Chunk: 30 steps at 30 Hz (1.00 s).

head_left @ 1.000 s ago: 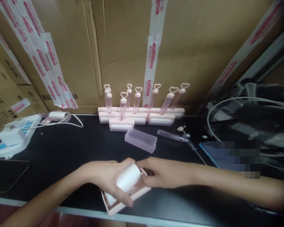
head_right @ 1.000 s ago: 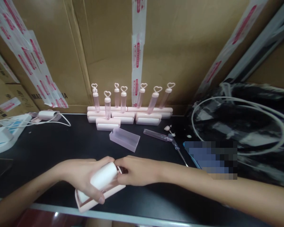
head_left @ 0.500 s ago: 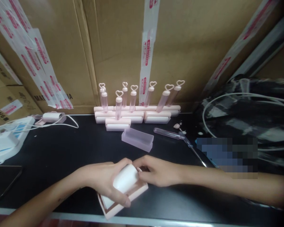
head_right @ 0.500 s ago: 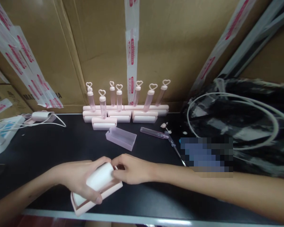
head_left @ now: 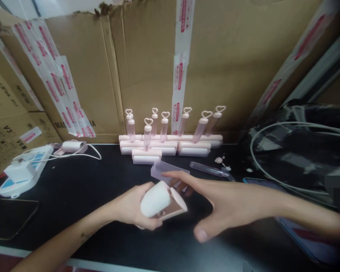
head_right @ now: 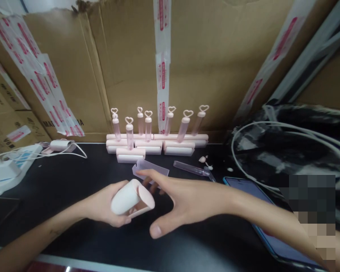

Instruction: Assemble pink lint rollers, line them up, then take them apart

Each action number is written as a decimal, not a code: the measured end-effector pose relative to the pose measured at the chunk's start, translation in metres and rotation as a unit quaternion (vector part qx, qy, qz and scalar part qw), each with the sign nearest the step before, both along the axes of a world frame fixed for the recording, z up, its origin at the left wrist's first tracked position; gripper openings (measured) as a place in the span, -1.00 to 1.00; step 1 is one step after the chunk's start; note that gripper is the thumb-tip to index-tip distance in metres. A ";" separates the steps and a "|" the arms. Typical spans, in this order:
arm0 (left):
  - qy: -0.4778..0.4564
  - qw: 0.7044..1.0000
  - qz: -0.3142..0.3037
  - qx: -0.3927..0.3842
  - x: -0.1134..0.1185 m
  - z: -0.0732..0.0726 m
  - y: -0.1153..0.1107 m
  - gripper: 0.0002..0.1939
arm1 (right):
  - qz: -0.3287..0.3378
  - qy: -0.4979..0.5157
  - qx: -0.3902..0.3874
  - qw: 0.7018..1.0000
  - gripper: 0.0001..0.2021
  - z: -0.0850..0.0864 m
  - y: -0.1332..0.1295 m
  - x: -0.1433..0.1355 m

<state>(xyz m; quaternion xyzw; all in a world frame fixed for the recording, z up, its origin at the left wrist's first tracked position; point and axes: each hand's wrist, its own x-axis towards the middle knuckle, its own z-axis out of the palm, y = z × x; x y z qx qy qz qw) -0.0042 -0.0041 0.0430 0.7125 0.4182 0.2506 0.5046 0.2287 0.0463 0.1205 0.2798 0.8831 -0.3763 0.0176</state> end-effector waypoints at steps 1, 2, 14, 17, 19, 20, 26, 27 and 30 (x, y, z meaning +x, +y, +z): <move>-0.058 0.998 -0.002 -0.014 0.003 -0.003 0.000 -0.34 | -0.001 0.045 0.009 0.999 0.10 -0.004 -0.004 0.002; -0.105 0.994 -0.009 -0.027 0.007 -0.006 -0.001 -0.30 | -0.002 0.086 0.014 0.996 0.10 -0.010 -0.008 0.003; -0.156 0.978 -0.065 -0.120 0.015 -0.017 -0.006 -0.46 | -0.089 0.348 -0.181 0.916 -0.36 -0.074 -0.015 -0.015; -0.166 0.981 -0.021 -0.096 0.013 -0.017 -0.003 -0.35 | -0.107 0.381 -0.186 0.899 -0.15 -0.084 -0.014 -0.014; -0.185 0.981 0.022 -0.051 0.016 -0.014 -0.001 -0.28 | -0.135 0.391 -0.174 0.893 -0.14 -0.089 -0.014 -0.013; -0.195 0.980 0.032 -0.031 0.018 -0.012 0.000 -0.24 | -0.147 0.390 -0.176 0.892 -0.18 -0.091 -0.014 -0.013; -0.116 0.986 0.069 0.099 0.047 0.002 0.017 -0.18 | -0.203 0.412 -0.208 0.864 -0.43 -0.084 -0.022 -0.011; -0.074 0.984 0.088 0.133 0.050 0.004 0.022 -0.18 | -0.222 0.416 -0.216 0.855 -0.45 -0.081 -0.022 -0.010; 0.021 0.968 0.104 0.228 0.048 0.009 0.044 -0.17 | -0.260 0.409 -0.215 0.848 -0.42 -0.070 -0.017 -0.005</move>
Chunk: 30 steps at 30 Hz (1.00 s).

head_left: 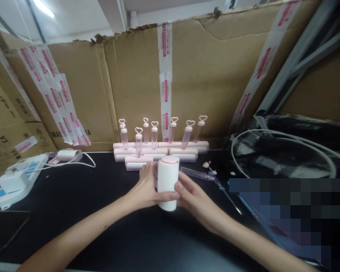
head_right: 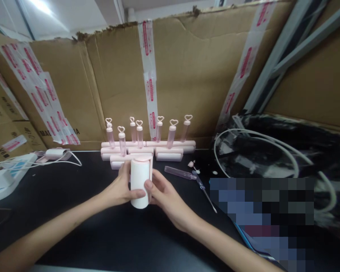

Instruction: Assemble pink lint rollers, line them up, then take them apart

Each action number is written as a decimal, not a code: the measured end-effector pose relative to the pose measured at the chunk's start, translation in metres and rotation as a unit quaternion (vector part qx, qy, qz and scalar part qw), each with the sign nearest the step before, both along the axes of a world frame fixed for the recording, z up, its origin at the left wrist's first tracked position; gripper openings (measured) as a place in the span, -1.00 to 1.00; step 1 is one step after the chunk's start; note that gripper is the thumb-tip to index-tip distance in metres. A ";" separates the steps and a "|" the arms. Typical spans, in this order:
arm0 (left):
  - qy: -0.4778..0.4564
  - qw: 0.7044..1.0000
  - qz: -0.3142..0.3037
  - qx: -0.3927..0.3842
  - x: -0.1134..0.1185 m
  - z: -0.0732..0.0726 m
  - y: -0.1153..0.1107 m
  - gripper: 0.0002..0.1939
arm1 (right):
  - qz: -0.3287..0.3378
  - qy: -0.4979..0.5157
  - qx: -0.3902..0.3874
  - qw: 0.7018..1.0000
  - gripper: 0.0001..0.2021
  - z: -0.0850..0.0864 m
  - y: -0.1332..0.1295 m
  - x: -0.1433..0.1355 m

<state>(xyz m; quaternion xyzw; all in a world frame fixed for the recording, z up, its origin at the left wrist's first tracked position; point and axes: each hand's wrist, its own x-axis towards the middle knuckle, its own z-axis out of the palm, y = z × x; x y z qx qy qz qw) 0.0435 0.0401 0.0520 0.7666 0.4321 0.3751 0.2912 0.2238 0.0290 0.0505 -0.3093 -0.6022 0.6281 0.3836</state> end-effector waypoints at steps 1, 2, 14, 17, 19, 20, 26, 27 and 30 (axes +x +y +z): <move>0.022 1.000 -0.010 0.016 -0.004 0.000 0.008 -0.22 | -0.014 -0.016 0.008 1.000 -0.43 0.004 0.004 0.002; 0.048 0.998 -0.021 0.026 -0.010 0.000 0.014 -0.28 | -0.036 -0.031 0.024 0.999 -0.44 0.007 0.009 0.005; 0.020 1.000 0.008 -0.017 -0.046 -0.053 -0.014 -0.40 | -0.110 -0.112 0.180 0.971 -0.49 0.023 0.030 0.023; -0.098 0.991 -0.024 -0.082 -0.043 -0.059 -0.020 -0.07 | -0.089 -0.215 0.272 0.934 -0.54 0.013 0.024 0.018; -0.094 0.988 -0.055 -0.106 -0.042 -0.057 -0.021 -0.07 | -0.059 -0.273 0.343 0.897 -0.59 0.007 0.021 0.015; -0.082 0.988 -0.063 -0.118 -0.041 -0.055 -0.022 -0.10 | -0.036 -0.291 0.368 0.882 -0.62 0.006 0.021 0.014; -0.058 0.983 -0.077 -0.158 -0.045 -0.044 -0.020 -0.23 | 0.006 -0.335 0.421 0.843 -0.67 0.011 0.017 0.016; -0.054 0.982 -0.083 -0.158 -0.046 -0.044 -0.020 -0.23 | 0.011 -0.338 0.431 0.836 -0.68 0.013 0.015 0.017; -0.024 0.983 -0.095 -0.155 -0.050 -0.042 -0.021 -0.19 | 0.034 -0.340 0.449 0.826 -0.68 0.015 0.012 0.018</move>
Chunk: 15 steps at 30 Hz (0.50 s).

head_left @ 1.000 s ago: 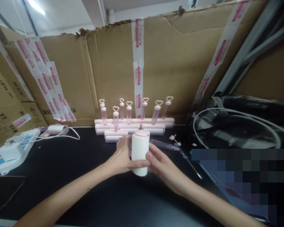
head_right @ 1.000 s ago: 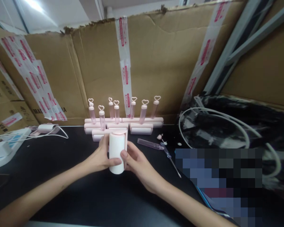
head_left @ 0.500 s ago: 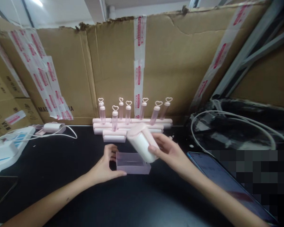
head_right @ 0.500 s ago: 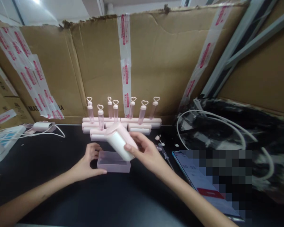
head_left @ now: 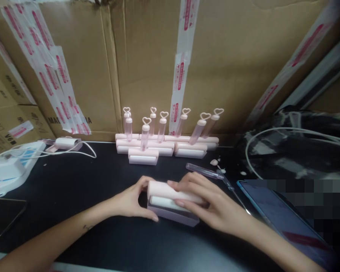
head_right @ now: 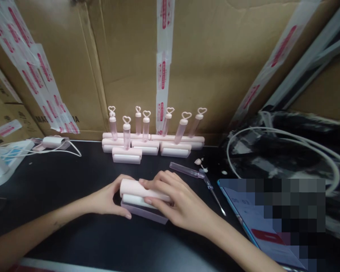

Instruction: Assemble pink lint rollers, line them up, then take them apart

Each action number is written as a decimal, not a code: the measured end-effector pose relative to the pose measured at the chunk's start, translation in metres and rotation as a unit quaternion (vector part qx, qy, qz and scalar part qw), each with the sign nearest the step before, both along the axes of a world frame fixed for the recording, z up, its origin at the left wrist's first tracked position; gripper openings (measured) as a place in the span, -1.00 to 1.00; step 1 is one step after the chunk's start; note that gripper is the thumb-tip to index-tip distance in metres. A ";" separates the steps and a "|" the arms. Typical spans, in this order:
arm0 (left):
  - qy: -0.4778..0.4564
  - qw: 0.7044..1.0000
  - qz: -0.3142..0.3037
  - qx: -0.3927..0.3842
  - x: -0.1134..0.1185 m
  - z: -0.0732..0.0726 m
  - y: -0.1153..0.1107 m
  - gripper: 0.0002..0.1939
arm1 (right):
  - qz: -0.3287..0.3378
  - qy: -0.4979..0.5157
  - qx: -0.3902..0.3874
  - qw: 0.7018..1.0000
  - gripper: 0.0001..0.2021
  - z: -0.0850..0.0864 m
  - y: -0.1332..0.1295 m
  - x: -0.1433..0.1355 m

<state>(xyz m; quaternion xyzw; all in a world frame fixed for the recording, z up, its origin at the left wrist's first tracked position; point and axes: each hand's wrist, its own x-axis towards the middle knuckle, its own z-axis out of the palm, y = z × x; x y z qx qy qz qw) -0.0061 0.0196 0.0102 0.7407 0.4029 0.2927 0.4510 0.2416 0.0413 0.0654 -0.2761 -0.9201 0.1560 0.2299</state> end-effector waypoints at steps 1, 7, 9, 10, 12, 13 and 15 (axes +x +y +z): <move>0.014 1.000 0.000 0.004 -0.001 0.000 0.000 -0.17 | 0.005 -0.003 -0.001 1.000 -0.68 -0.001 -0.001 -0.001; 0.047 0.999 0.005 0.017 -0.005 -0.004 0.000 -0.05 | 0.005 -0.063 -0.001 0.998 -0.61 -0.016 -0.009 -0.007; 0.034 0.999 -0.006 0.032 -0.005 -0.007 0.001 0.01 | 0.021 -0.094 0.018 0.995 -0.46 -0.014 -0.011 -0.005; 0.031 0.998 -0.013 0.045 -0.005 -0.009 0.001 0.02 | 0.034 -0.106 0.018 0.994 -0.40 -0.011 -0.011 -0.002; 0.032 0.996 -0.025 0.077 -0.005 -0.011 0.001 0.01 | 0.039 -0.105 0.000 0.994 -0.43 -0.004 -0.004 0.007; 0.037 0.995 -0.029 0.093 -0.005 -0.012 0.000 -0.02 | 0.018 -0.094 -0.010 0.995 -0.47 -0.001 0.005 0.014; 0.046 0.992 -0.031 0.114 -0.004 -0.013 -0.001 -0.12 | -0.070 -0.081 -0.003 0.994 -0.54 0.001 0.029 0.028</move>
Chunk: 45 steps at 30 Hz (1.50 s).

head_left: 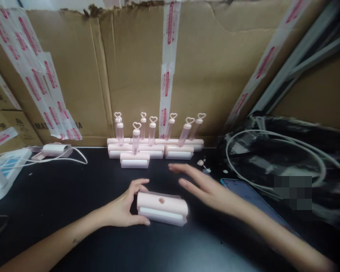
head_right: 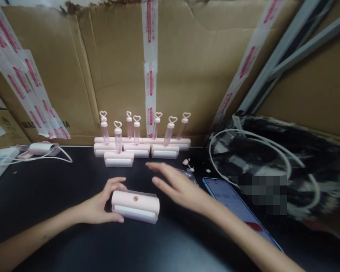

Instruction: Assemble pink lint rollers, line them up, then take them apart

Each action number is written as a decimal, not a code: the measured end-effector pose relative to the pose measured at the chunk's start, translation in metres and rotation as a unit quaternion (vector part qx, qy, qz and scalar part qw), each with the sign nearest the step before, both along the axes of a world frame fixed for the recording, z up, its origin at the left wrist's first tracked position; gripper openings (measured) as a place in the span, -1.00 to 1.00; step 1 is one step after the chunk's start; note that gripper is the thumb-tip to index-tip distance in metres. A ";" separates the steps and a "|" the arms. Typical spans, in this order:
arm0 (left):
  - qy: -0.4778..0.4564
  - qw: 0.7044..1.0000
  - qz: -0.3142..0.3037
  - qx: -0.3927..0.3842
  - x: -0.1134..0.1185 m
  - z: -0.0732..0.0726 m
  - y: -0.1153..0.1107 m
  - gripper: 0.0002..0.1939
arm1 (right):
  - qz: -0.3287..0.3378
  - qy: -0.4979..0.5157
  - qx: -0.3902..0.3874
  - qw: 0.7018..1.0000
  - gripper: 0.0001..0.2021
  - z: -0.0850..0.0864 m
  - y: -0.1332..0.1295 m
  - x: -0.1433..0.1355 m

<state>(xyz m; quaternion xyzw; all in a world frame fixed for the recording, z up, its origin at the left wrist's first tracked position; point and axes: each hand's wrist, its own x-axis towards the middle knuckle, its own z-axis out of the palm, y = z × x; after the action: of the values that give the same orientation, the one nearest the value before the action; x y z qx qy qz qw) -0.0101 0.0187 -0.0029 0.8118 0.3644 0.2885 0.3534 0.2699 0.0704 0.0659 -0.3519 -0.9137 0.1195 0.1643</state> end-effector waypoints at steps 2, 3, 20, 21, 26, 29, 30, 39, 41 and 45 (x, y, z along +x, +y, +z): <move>0.002 1.000 0.006 0.000 0.001 -0.001 -0.002 -0.16 | -0.072 -0.064 0.066 0.993 -0.53 -0.004 0.030 0.015; 0.001 1.000 0.009 -0.007 0.001 -0.001 -0.002 -0.13 | -0.091 -0.087 0.084 0.988 -0.55 -0.008 0.044 0.022; 0.016 0.999 -0.014 -0.048 0.004 0.017 -0.005 -0.40 | 0.104 0.357 -0.241 0.897 -0.89 0.014 -0.035 -0.057; 0.017 0.999 -0.012 -0.048 0.004 0.016 -0.005 -0.39 | 0.103 0.353 -0.220 0.903 -0.90 0.015 -0.035 -0.057; 0.008 0.998 -0.034 -0.048 0.004 0.019 -0.005 -0.39 | 0.101 0.366 -0.173 0.909 -0.89 0.020 -0.034 -0.054; 0.002 0.998 -0.035 -0.050 0.004 0.020 -0.005 -0.39 | 0.093 0.308 -0.149 0.935 -0.90 0.023 -0.035 -0.057; 0.000 0.998 -0.034 -0.049 0.004 0.020 -0.005 -0.39 | 0.089 0.287 -0.137 0.944 -0.90 0.024 -0.036 -0.058; 0.000 0.998 -0.030 -0.053 0.003 0.020 -0.006 -0.38 | 0.039 0.222 -0.023 0.974 -0.91 0.033 -0.035 -0.070; 0.001 0.998 -0.028 -0.056 0.004 0.021 -0.005 -0.39 | 0.027 0.214 -0.011 0.976 -0.91 0.035 -0.035 -0.072; 0.005 0.998 -0.024 -0.059 0.004 0.020 -0.005 -0.39 | 0.004 0.223 -0.016 0.975 -0.89 0.035 -0.038 -0.075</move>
<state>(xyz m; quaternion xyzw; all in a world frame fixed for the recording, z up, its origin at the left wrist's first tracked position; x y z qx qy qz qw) -0.0065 0.0137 0.0174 0.7993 0.3632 0.2539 0.4060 0.1953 0.0321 0.1006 -0.3153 -0.8534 0.2105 0.3578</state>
